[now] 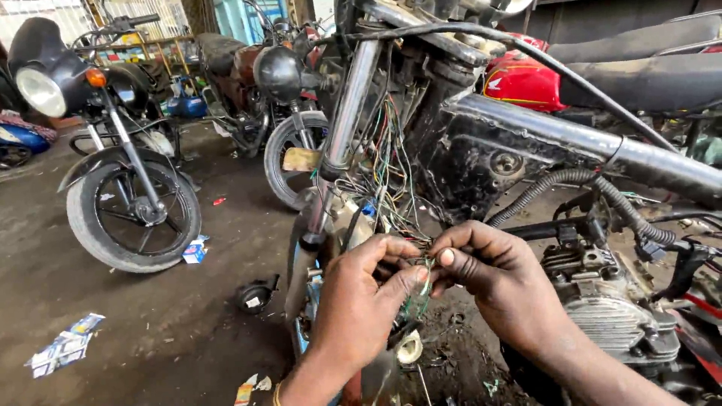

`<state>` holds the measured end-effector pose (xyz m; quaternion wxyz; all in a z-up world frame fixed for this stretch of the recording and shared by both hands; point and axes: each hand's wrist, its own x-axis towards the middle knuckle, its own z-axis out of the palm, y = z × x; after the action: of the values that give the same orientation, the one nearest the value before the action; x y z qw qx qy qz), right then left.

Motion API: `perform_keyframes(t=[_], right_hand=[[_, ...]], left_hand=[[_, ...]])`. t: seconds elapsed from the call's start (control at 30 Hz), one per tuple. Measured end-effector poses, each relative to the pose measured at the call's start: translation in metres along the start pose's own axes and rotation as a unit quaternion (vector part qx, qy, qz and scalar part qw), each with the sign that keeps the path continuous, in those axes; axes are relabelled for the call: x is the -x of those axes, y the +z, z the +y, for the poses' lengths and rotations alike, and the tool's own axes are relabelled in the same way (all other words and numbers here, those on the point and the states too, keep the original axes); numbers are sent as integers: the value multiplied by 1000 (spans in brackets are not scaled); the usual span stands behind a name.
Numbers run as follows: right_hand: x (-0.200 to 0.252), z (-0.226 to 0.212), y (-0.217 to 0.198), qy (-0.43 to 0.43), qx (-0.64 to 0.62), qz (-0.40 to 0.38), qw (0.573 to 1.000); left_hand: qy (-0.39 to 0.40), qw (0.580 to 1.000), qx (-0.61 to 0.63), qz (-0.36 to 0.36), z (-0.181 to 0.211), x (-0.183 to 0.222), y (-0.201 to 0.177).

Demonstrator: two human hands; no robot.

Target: Finalizing the headlight wiring on a motorcycle by stripping wires with pliers and twisting them together.

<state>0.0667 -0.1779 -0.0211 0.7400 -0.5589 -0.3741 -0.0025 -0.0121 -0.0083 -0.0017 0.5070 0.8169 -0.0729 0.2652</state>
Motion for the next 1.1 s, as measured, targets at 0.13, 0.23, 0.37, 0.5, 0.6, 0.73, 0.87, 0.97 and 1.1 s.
perform_keyframes(t=[0.13, 0.23, 0.37, 0.5, 0.6, 0.73, 0.87, 0.97, 1.1], right_hand=[[2, -2, 0, -23, 38, -7, 999], [5, -3, 2, -65, 87, -9, 994], [5, -13, 7, -128, 195, -17, 972], [9, -12, 8, -176, 269, -21, 947], [12, -23, 4, -193, 222, -84, 952], [22, -47, 0, -93, -56, -92, 990], [16, -91, 0, -51, -76, -407, 909], [24, -87, 0, 4, 207, -515, 832], [9, -32, -26, -261, 529, -102, 801]], left_hand=[[34, 999, -19, 30, -8, -2, 2], [59, 997, -9, 47, -13, -4, 1], [130, 987, -73, 54, -9, -1, 1], [169, 980, -95, 36, -5, 0, 1], [178, 980, -79, 31, 1, 1, -1], [158, 979, -119, 50, -18, -7, -7], [116, 987, -85, 75, -31, -13, -12], [115, 989, -65, 71, -28, -12, -11], [135, 987, -64, 54, -25, -11, -6]])
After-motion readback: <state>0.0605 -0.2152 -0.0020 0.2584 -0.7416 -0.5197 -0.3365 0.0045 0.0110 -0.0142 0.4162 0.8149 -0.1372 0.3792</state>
